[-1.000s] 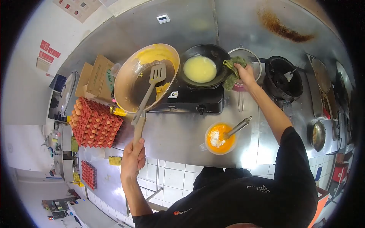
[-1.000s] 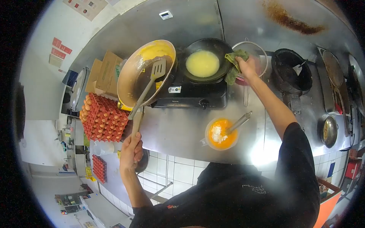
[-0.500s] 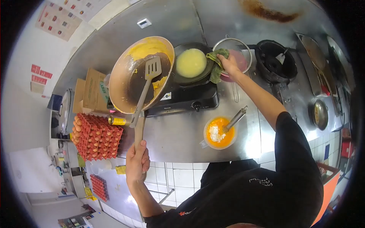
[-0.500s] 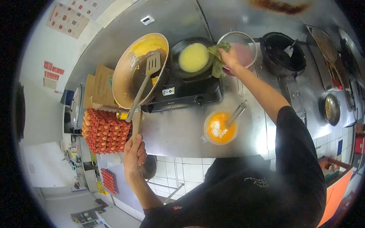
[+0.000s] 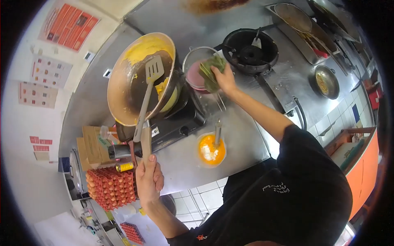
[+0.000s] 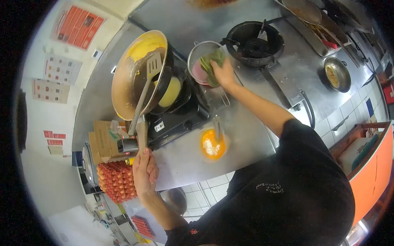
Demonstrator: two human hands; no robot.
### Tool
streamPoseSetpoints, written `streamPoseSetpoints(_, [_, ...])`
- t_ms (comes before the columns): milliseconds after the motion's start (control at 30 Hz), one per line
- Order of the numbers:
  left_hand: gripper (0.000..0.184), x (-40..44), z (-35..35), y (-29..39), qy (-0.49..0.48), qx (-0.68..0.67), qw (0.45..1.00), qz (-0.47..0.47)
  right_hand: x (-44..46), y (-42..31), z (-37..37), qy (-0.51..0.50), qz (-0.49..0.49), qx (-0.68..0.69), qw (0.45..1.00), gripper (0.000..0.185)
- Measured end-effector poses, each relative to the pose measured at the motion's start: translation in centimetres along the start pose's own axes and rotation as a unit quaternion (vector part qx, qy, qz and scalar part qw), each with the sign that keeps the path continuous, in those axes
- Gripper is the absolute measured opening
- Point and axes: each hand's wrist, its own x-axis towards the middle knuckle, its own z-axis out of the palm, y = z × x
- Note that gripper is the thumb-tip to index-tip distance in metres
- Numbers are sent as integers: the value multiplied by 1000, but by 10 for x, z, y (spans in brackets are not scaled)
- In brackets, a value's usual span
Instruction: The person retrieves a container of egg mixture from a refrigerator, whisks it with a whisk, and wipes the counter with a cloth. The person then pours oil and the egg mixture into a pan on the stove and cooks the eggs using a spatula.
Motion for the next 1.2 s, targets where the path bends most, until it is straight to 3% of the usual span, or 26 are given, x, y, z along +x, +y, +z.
streamPoseSetpoints(100, [31, 8, 53, 11, -30, 15, 999, -13, -46, -22, -97, -103, 40, -109, 988, 56])
streamPoseSetpoints(167, [30, 14, 96, 12, -57, 15, 998, -12, -76, -7, -152, -173, -6, -155, 973, 55])
streamPoseSetpoints(233, [28, 21, 146, 6, -82, 10, 997, -14, -105, 11, -197, -227, 47, -261, 937, 48])
streamPoseSetpoints(300, [28, 33, 196, -11, -122, -15, 992, -2, -130, 41, -237, -243, -65, -296, 922, 54])
streamPoseSetpoints(333, [28, 37, 223, -18, -120, -1, 993, -10, -139, 37, -248, -243, -65, -295, 922, 54])
streamPoseSetpoints(400, [30, 48, 274, -37, -137, 1, 990, -13, -151, 18, -271, -318, 121, -346, 874, 59])
streamPoseSetpoints(500, [37, 68, 339, -75, -199, -17, 980, -8, -164, 25, -297, -300, 82, -352, 883, 61])
streamPoseSetpoints(767, [37, 95, 455, -151, -169, -20, 985, -13, -160, 28, -343, -324, 3, -256, 911, 44])
streamPoseSetpoints(833, [37, 99, 469, -156, -149, -35, 988, -18, -156, 23, -344, -278, 39, -179, 943, 26])
streamPoseSetpoints(933, [37, 102, 482, -157, -123, -45, 991, -21, -141, 15, -346, -241, 66, -172, 953, 14])
streamPoseSetpoints(1067, [37, 112, 487, -166, -94, -49, 994, -28, -122, 21, -352, -206, 62, -154, 964, 10])
streamPoseSetpoints(1133, [39, 124, 489, -184, -116, -10, 993, -28, -109, 25, -357, -148, 105, -137, 974, 13])
streamPoseSetpoints(1200, [41, 125, 489, -191, -147, -74, 986, -34, -104, 36, -358, -158, 128, -48, 978, 20])
